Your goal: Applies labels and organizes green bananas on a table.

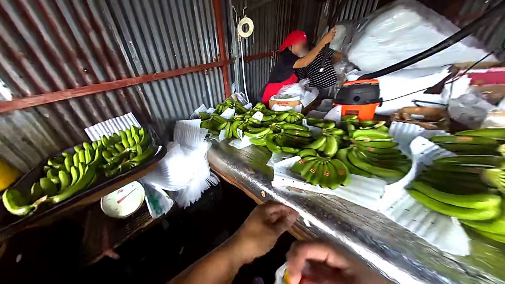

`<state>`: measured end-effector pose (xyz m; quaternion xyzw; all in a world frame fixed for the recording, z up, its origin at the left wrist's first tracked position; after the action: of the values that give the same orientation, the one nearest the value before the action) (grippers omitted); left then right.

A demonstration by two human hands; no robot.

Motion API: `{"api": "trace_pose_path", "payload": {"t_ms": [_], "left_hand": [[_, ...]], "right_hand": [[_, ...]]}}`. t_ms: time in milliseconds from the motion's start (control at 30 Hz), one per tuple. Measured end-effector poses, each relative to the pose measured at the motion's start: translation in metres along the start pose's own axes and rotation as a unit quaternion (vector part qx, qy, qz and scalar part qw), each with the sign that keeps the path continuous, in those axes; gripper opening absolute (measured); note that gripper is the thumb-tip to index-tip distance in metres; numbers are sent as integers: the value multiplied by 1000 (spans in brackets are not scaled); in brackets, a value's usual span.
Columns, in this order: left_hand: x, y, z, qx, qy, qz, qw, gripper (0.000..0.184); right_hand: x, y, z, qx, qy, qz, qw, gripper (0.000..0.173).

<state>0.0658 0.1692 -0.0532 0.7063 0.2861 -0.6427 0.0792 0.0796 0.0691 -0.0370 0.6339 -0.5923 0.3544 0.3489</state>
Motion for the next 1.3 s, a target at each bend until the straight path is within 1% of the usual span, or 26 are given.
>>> {"api": "trace_pose_path", "payload": {"t_ms": [33,100,167,200,267,333,400,500,533,600,700,767,833,867,900,933,967,1033,1100,1133,1167,1233,1300], "left_hand": [[8,-10,-10,1,-34,83,996,31],[21,-22,-38,50,-67,215,973,43],[31,-45,-80,65,-69,271,958,51],[38,-62,-104,61,-71,277,956,52],[55,-100,-148,36,-65,277,958,42],[76,-144,-186,13,-49,278,959,44],[87,-194,-220,-37,-37,246,968,48],[102,-255,-276,-98,-55,171,979,44],[108,-270,-295,-105,-63,150,981,42],[119,-293,-332,-92,-72,124,985,38],[129,-317,-387,-50,-59,68,995,30],[133,-332,-422,-53,-15,16,998,28],[133,-353,-457,-123,80,-35,988,22],[131,-363,-473,-161,130,-52,977,19],[132,-371,-486,-186,163,-62,967,17],[135,-375,-497,-189,168,-66,965,18],[141,-377,-509,-171,150,-61,972,22],[155,-377,-534,-98,82,-18,992,30],[167,-374,-555,-37,33,47,998,26],[172,-374,-563,-15,26,60,998,22],[175,-374,-569,2,29,48,998,19],[180,-375,-579,31,49,-28,998,16],[184,-375,-589,41,76,-106,991,14]], "right_hand": [[-11,-32,-17,-19,10,-16,1000,17],[-35,-87,-58,-11,21,-58,998,25],[-55,-133,-110,-5,21,-74,997,28],[-64,-152,-137,-16,21,-69,997,27],[-79,-186,-185,-46,23,-22,998,24],[-101,-216,-230,-38,23,10,999,19],[-133,-243,-274,-23,41,-8,999,17],[-184,-274,-320,-28,111,-26,993,22],[-198,-282,-331,-29,125,-21,991,24],[-218,-298,-352,-38,138,-7,990,27],[-238,-327,-389,-100,151,44,983,32],[-249,-345,-414,-164,153,81,971,34],[-255,-361,-439,-244,140,116,953,35],[-256,-370,-453,-288,131,141,938,36],[-258,-376,-465,-329,118,164,922,38],[-261,-379,-475,-363,102,184,908,39],[-263,-381,-483,-386,76,204,896,41],[-267,-379,-498,-405,3,262,876,44],[-278,-378,-501,-417,-52,323,848,45],[-287,-379,-500,-423,-55,337,840,45],[-297,-381,-499,-427,-44,339,837,46],[-316,-386,-499,-431,-5,317,845,48],[-332,-392,-501,-421,48,281,861,55]]}}
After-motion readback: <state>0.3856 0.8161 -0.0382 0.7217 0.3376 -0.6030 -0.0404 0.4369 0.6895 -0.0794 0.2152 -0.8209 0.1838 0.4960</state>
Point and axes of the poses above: each hand's wrist, its own z-axis away from the middle knuckle, its own y-axis out of the palm, x = y × z, the point moved 9 cm from there along -z, towards the middle knuckle, and after that the axes turned 9 degrees about -x, right-handed, at the moved point
